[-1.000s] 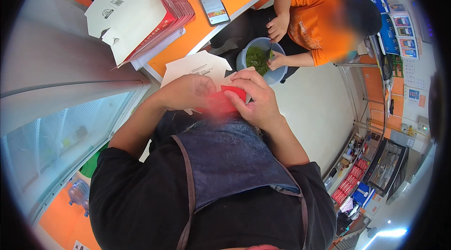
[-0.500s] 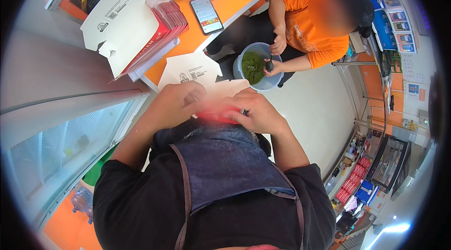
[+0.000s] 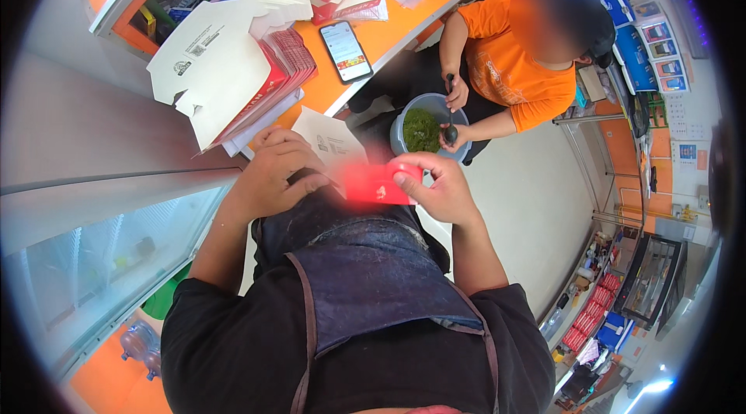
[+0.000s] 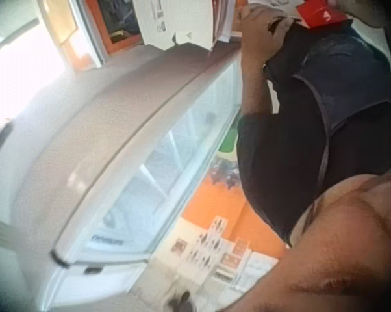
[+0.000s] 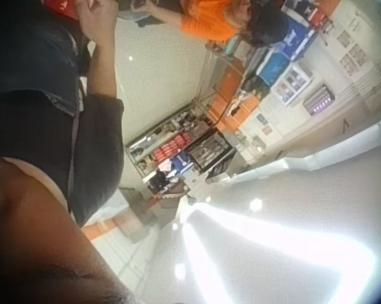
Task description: The person folds flat cardboard pieces into small red and white boxes labeled 'SI PAMAN' and stacks them on the counter. The person repeatedly picks up a flat piece, folds the sides, and closes the box.
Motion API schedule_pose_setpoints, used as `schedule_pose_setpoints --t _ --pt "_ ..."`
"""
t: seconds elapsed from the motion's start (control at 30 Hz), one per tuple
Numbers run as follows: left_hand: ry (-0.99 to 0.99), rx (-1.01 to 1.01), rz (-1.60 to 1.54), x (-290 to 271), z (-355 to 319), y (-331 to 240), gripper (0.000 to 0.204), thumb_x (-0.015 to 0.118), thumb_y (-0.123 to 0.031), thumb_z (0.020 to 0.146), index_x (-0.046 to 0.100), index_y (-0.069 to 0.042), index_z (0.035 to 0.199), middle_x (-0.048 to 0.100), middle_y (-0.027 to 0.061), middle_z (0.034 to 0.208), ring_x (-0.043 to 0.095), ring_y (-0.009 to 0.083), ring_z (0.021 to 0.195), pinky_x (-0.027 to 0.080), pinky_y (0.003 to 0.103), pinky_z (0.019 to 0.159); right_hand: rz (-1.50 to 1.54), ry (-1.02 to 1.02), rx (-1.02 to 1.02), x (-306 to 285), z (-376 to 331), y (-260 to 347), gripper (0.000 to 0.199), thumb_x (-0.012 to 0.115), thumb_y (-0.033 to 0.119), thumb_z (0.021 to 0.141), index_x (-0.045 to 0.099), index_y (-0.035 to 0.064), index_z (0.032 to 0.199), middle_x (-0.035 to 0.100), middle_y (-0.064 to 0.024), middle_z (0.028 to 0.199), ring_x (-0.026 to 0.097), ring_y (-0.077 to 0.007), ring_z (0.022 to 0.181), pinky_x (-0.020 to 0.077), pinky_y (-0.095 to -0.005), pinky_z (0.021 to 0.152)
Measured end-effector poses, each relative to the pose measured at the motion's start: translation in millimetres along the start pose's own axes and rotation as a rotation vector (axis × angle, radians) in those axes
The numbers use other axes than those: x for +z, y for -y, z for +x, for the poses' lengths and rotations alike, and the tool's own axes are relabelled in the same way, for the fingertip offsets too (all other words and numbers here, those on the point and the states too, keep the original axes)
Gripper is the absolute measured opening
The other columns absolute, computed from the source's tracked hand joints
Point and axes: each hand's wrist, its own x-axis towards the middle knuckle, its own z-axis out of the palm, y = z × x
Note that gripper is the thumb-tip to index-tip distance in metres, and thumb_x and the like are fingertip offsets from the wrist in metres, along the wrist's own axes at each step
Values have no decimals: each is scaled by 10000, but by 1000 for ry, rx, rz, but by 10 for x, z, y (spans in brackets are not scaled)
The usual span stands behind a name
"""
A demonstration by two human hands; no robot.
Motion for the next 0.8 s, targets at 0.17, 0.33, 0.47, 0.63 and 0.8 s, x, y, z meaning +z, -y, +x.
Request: schedule_pose_setpoints --t 0.17,0.33,0.47,0.63,0.8 --pt "-36 42 87 192 81 -64 256 865 -342 830 783 -151 979 724 1 973 576 244 1105 326 429 1033 -81 78 -136 185 55 105 225 735 155 938 750 53 1138 741 -137 969 702 -269 890 524 -380 849" --pt "-27 26 93 357 35 -27 266 865 -344 815 786 -160 989 741 -9 976 572 242 1104 322 434 1040 -221 154 -179 294 64 47 258 707 183 956 728 97 1197 727 -120 1026 658 -299 981 449 -409 964" --pt "-55 5 51 469 -29 40 217 862 -312 786 786 -186 946 719 -36 913 578 216 1068 311 447 1055 -258 175 -172 350 27 79 250 685 179 969 723 103 1204 720 -127 1048 648 -313 1026 440 -412 973" --pt "-49 18 14 455 -16 -15 160 865 -285 760 793 -196 872 711 -51 857 599 199 998 331 446 1034 -285 174 -181 346 22 62 240 683 185 973 718 101 1195 714 -131 1032 645 -321 1014 431 -417 966" --pt "-78 4 150 599 29 -77 130 856 -247 762 785 -201 861 736 -48 857 612 183 980 347 462 1033 -321 220 -245 312 58 29 226 692 187 973 721 106 1182 705 -110 969 645 -314 956 428 -422 932"
